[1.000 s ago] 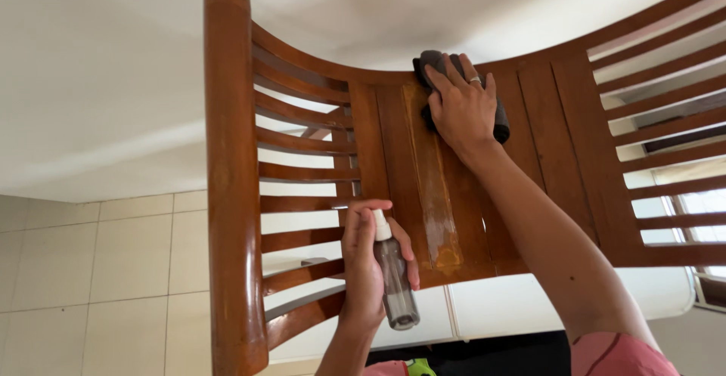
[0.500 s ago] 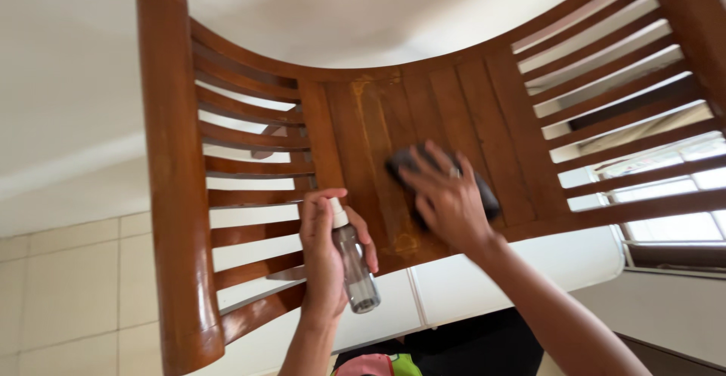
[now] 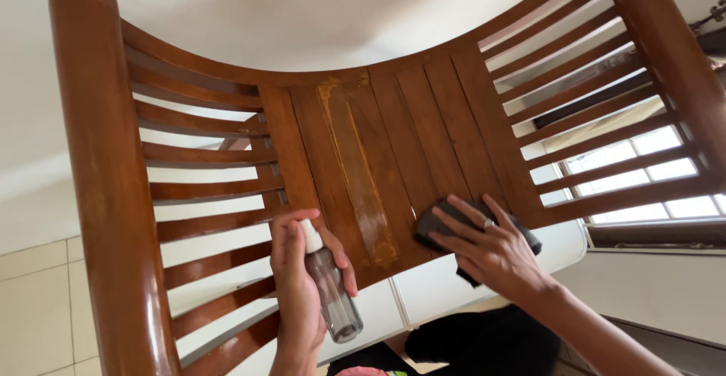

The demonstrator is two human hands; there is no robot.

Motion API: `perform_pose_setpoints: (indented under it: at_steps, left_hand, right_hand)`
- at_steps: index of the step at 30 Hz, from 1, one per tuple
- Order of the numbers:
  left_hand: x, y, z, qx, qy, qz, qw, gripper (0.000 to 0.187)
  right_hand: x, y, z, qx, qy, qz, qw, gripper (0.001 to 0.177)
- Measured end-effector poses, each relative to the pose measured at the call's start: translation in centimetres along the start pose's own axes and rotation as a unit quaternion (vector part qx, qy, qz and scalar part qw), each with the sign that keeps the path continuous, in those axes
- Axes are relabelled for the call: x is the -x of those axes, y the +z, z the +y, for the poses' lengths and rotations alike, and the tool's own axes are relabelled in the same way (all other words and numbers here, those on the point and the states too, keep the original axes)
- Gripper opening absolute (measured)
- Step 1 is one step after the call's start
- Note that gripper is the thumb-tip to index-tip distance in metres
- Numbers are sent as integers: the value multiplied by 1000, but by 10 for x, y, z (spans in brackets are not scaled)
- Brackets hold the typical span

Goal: The person applies a liquid from a spray bottle to a wooden chair and then rubs the surface with a cloth.

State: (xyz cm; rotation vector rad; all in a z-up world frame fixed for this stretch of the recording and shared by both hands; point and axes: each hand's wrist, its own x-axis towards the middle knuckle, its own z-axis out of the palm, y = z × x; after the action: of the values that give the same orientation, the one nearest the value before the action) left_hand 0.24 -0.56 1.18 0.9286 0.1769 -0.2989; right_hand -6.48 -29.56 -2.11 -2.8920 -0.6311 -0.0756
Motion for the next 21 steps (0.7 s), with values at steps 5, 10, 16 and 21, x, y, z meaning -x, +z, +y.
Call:
perform_pose_setpoints:
  at_steps: [5, 10, 16, 21]
  left_hand:
    - [-2, 1, 2, -5, -5, -5, 1000, 36]
    - [-6, -2, -4, -17, -10, 1, 1000, 38]
    - [-8, -7, -9, 17, 16, -29, 999, 33]
    - [-6, -8, -10, 20, -2, -25, 999, 33]
  right_hand:
    - [-49, -3, 20, 49, 37, -21, 998, 50]
    - [-106, -2, 42, 86, 41, -11, 995, 53]
    - [-179, 13, 64, 130, 79, 0, 988, 52]
    - [-217, 31, 84, 147, 138, 1, 979, 52]
